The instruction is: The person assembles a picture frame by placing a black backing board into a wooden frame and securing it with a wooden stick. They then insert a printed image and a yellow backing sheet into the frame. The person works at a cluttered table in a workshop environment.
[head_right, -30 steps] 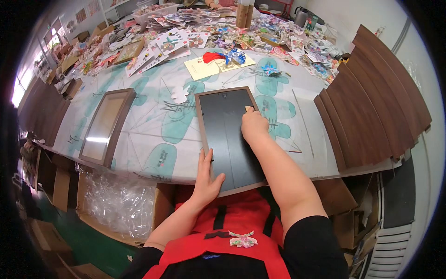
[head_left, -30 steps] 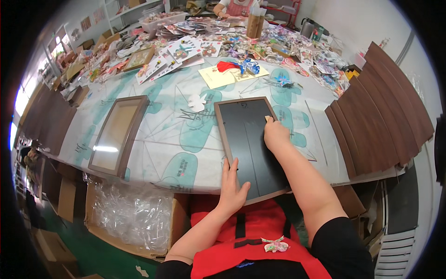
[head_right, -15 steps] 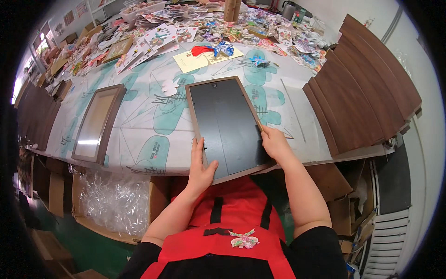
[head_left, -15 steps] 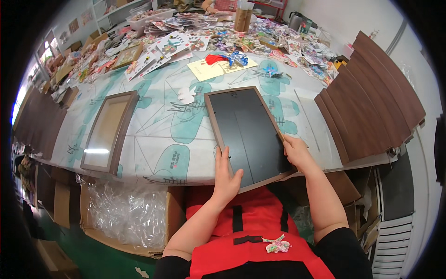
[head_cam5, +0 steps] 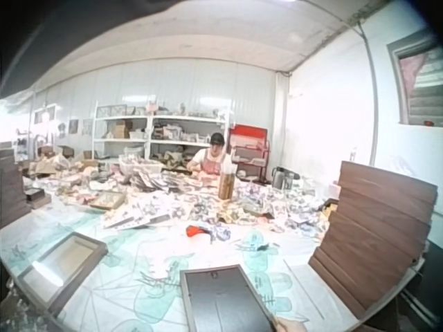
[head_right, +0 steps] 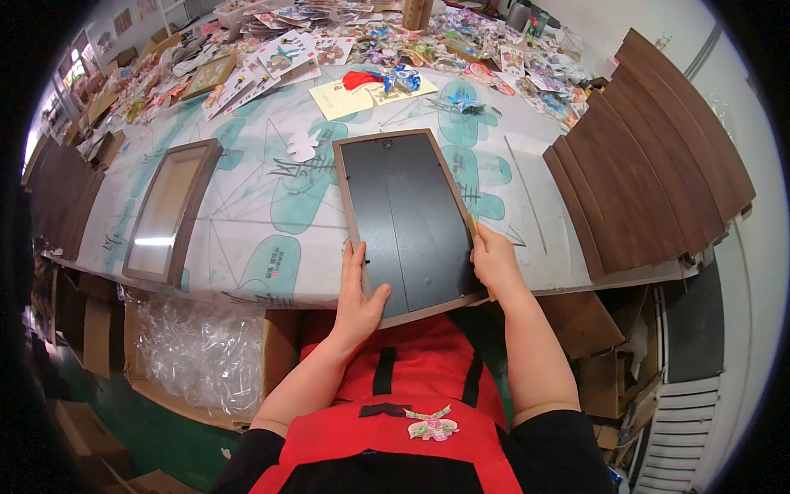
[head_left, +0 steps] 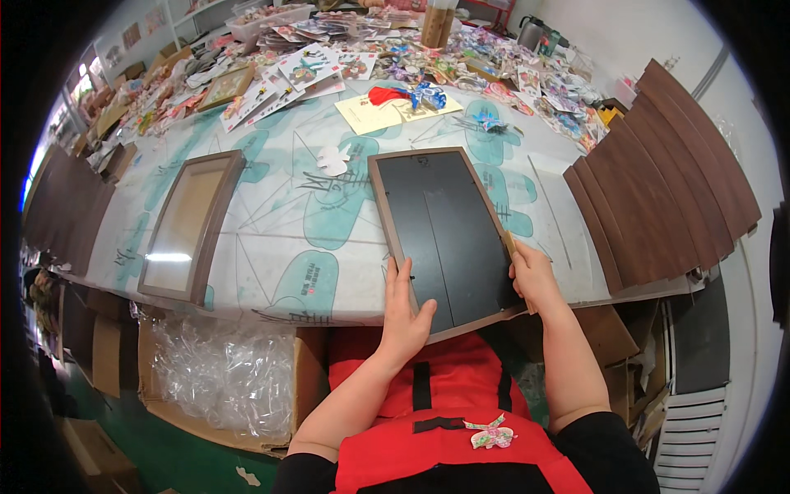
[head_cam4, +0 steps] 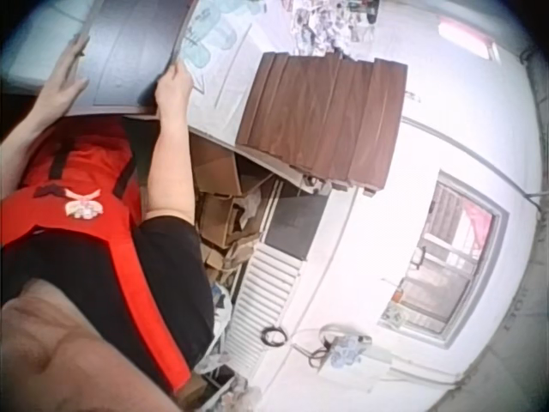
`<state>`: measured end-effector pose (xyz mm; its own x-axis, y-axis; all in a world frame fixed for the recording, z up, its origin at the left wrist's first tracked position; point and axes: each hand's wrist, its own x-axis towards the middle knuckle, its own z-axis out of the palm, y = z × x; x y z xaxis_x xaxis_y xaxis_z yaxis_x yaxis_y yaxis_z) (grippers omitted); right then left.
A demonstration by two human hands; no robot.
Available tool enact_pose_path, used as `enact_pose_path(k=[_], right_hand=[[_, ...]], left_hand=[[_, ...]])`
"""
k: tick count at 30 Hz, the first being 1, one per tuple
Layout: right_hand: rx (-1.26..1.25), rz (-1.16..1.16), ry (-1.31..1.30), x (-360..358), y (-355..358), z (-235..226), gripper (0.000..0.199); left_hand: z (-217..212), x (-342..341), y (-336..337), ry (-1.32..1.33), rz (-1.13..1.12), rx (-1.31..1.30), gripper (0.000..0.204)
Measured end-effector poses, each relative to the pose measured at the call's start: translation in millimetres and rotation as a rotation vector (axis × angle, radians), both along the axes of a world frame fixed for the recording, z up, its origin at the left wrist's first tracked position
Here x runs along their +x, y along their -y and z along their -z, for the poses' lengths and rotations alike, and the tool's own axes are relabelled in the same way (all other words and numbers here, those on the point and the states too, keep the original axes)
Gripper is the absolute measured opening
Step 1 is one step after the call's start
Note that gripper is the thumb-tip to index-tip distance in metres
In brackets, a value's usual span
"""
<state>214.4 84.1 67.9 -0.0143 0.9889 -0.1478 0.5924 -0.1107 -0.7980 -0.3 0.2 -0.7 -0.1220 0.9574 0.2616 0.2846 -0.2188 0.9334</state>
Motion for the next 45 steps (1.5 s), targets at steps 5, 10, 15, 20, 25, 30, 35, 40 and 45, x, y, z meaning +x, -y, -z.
enact_pose_path(k=[5,10,15,20,25,30,35,40,45], right_hand=[[0.295,-0.151,0.219,8.2,-8.5,18.8,0.024],[0.315,-0.156,0.78,-24.0,3.8,15.6,0.032],[0.297,-0.246,1.062,-40.8,10.2,9.7,0.043],[0.56,-0.252,0.158,4.9,10.1,-1.5,0.037],[0.259,-0.423,0.215,36.4,26.1,-16.5,0.014],[0.332,-0.622,0.462,39.2,36.0,-16.6,0.022],[0.276,-0.672,0.524,41.8,31.0,-16.0,0.022],[0.224,-0.664,0.567,38.1,29.3,-16.2,0.023],[0.117,-0.697,0.595,32.7,24.2,-22.2,0.025]], left_hand=[[1.6,0.9,-0.4,0.01,0.003,-0.017,0.072],[1.6,-0.4,-0.7,-0.047,-0.005,-0.027,0.074],[-0.1,-0.2,-3.2,-0.069,-0.014,-0.02,0.075],[-15.4,-15.7,-11.8,-0.209,0.013,0.032,0.071],[-44.9,-7.7,-14.6,-0.662,0.05,0.214,0.049],[-38.0,38.0,-20.9,-0.496,0.359,0.224,0.04],[-36.8,44.0,-29.4,-0.569,0.371,0.2,0.034],[-39.5,42.6,-31.3,-0.529,0.411,0.151,0.033],[-39.0,44.3,-33.4,-0.528,0.421,0.133,0.037]])
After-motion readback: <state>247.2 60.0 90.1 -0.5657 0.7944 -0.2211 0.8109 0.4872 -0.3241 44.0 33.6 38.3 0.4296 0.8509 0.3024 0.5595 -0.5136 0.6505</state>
